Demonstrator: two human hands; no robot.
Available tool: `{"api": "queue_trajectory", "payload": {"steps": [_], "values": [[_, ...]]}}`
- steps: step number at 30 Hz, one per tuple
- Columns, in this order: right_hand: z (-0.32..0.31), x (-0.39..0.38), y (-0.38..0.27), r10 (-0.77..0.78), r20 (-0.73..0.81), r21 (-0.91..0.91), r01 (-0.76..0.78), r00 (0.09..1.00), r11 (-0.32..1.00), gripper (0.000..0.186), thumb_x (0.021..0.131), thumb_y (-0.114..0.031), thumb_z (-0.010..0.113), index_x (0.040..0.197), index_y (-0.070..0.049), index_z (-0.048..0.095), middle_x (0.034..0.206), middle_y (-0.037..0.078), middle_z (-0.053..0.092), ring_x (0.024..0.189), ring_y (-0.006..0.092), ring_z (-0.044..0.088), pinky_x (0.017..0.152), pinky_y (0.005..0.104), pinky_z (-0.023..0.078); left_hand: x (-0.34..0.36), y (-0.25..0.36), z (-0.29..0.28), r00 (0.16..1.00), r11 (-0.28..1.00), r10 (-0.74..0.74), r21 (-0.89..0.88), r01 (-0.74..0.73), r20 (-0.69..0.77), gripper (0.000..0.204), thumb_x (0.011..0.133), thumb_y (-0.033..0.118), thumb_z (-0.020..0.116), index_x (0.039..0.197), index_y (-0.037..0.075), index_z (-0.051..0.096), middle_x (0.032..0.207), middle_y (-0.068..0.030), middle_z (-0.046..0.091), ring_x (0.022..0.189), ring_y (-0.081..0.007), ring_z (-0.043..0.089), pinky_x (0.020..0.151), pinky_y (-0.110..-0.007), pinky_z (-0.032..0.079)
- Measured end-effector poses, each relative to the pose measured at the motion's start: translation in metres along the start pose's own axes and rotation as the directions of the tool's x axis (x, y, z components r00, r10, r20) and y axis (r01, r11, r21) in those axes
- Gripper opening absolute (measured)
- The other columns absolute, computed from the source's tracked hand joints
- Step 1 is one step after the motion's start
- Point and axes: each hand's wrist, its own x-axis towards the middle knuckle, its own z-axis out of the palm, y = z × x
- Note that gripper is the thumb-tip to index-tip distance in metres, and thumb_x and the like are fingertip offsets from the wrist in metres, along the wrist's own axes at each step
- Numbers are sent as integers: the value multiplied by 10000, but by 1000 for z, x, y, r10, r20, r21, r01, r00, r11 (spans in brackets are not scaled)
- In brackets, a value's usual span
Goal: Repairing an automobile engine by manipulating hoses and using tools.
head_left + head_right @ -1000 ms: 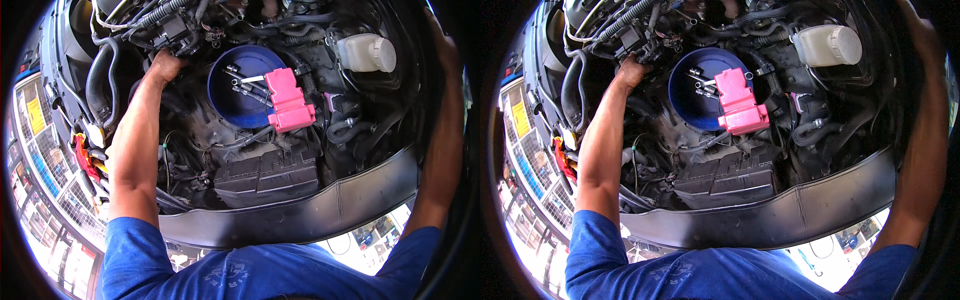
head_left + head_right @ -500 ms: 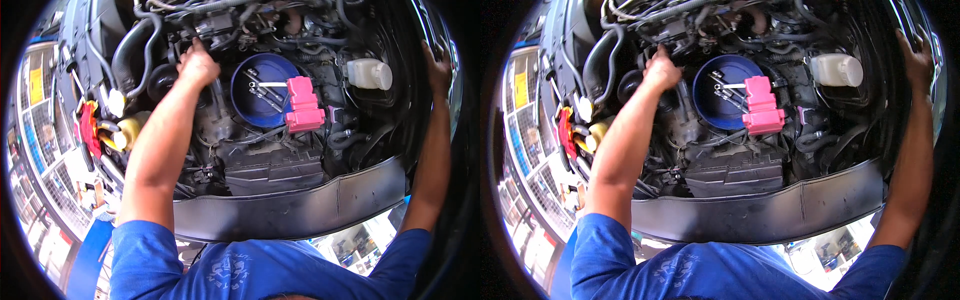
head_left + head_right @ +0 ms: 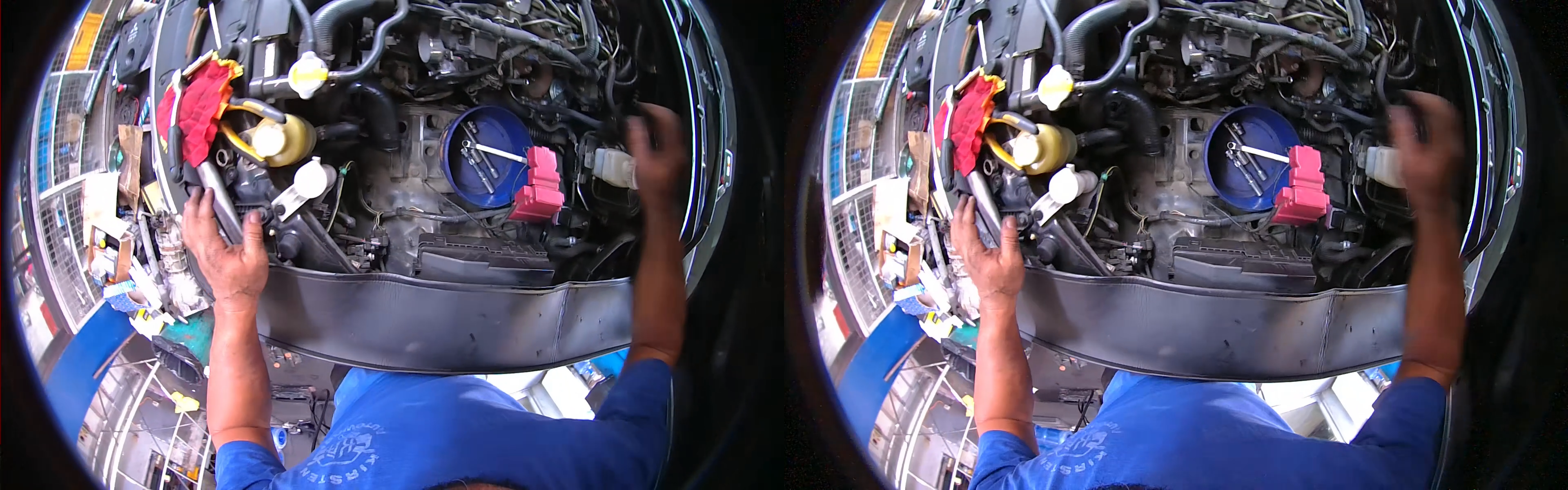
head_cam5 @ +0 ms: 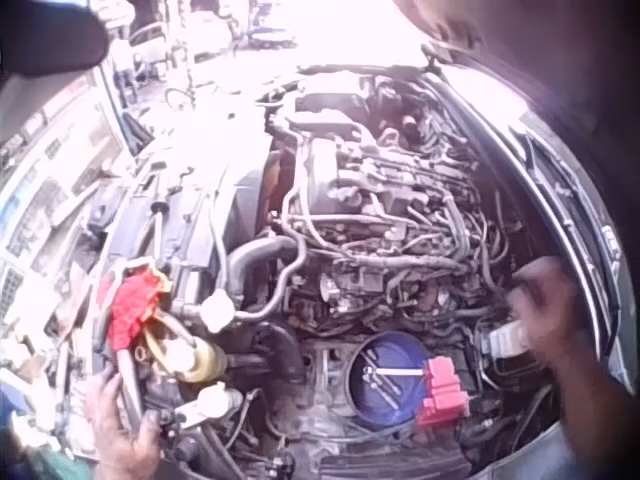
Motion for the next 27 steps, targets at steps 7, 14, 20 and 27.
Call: {"api": "queue_trajectory", "payload": {"steps": [7,14,20,27], "values": [[221,68,-209,-171,623,227,33,763,973,277,923,-203,582,1089,5,660,1122,235,672,1106,399,628,962,465,504,-6,23,50,993,994,-22,-105,34,113,690,789,264,765,1378,13,507,1466,-261,429,1390,-457,355,1170,-532,257],[367,114,-199,-130,845,-73,353,520,933,347,886,-192,556,1180,-108,720,1301,150,654,1217,310,620,997,391,519,-3,13,59,998,954,-30,-296,47,62,677,750,170,776,1365,42,524,1481,-259,423,1384,-478,377,1165,-539,293],[431,122,-178,-32,809,-17,78,586,997,376,884,-248,587,1209,-102,709,1285,156,662,1204,320,628,1001,400,514,-2,12,61,991,950,-71,-295,101,112,675,721,154,775,1352,68,550,1515,-258,394,1409,-453,365,1179,-513,279],[427,107,-177,25,836,-68,58,548,996,365,831,-200,666,1175,-93,723,1247,151,683,1173,325,646,974,398,527,-1,12,63,986,948,-98,-289,133,133,666,692,200,794,1317,111,581,1537,-204,378,1400,-434,365,1156,-542,266]]}}
